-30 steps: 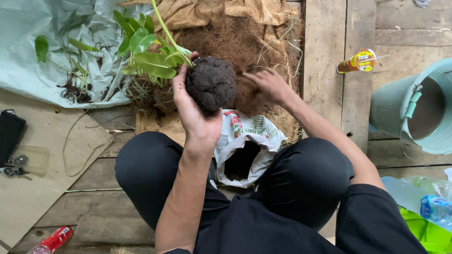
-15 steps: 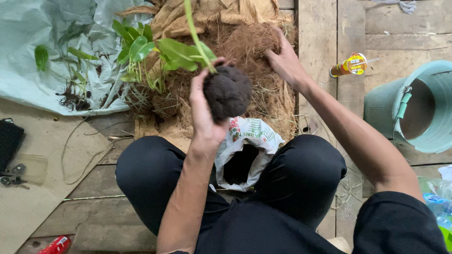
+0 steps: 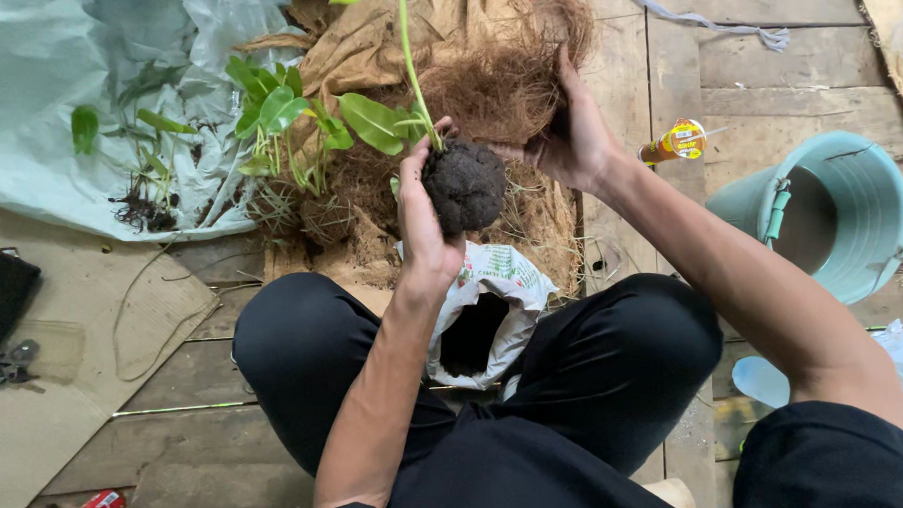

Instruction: The person sits on the floor and prepares a small plant by removing old soil from its roots and wrapping the root ball with coconut coir. They then secure the coir around the roots using a thin string, tying it in place.

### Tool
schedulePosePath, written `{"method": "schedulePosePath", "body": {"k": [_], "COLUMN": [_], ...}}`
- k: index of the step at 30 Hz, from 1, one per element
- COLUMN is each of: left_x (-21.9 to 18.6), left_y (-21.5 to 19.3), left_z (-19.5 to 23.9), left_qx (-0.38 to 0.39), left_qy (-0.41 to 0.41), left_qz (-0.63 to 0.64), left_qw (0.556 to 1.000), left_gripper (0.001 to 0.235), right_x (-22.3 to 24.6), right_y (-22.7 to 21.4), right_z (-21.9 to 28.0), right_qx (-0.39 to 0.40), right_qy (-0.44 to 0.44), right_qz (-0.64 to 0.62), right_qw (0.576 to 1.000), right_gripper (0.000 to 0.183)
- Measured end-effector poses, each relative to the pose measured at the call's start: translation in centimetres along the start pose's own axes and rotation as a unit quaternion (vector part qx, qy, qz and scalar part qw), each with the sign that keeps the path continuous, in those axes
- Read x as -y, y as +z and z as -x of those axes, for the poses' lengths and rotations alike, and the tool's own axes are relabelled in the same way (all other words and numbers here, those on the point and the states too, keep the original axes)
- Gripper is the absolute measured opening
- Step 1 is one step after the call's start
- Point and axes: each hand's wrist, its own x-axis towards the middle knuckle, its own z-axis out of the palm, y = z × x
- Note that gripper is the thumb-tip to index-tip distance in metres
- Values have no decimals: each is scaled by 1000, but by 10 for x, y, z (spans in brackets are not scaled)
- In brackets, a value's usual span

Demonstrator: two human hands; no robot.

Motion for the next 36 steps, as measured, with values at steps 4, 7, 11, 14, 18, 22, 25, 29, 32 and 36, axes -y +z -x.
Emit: {"method": "schedulePosePath", "body": {"k": [4, 7, 11, 14, 18, 22, 25, 29, 32, 36], "left_x": [-11, -33, -75, -109, -144, -117, -94, -71, -57, -48], "left_y": [9, 19, 41, 65, 91, 112, 107, 97, 96, 96], "left_z": [14, 29, 43, 35, 8, -27, -42, -47, -47, -51], "left_qx": [-2, -4, 56, 250, 358, 317, 346, 309, 296, 262], "left_qy": [4, 10, 16, 280, 584, 193, 326, 407, 402, 388], "left_qz": [8, -3, -9, -291, -570, -400, -493, -584, -588, -606], "left_qw": [1000, 1000, 998, 880, 453, 838, 729, 631, 636, 643], "left_gripper": [38, 36, 41, 31, 61, 75, 83, 83, 81, 75], "right_x": [4, 7, 5, 2, 2, 6, 5, 4, 8, 10], "right_y": [4, 8, 15, 21, 28, 37, 44, 52, 55, 55], "right_z": [0, 4, 18, 26, 30, 36, 39, 35, 31, 27], "right_qx": [1, -85, -79, -73, -70, -82, -67, -39, -70, -79], "right_qy": [-34, -19, -26, -18, -12, -7, -9, -20, -31, -24], "right_qz": [27, -1, -33, -67, -93, -137, -171, -186, -195, -202], "right_qw": [999, 996, 996, 995, 993, 987, 983, 982, 978, 976], "right_gripper": [94, 97, 97, 92, 86, 84, 82, 78, 72, 66]}}
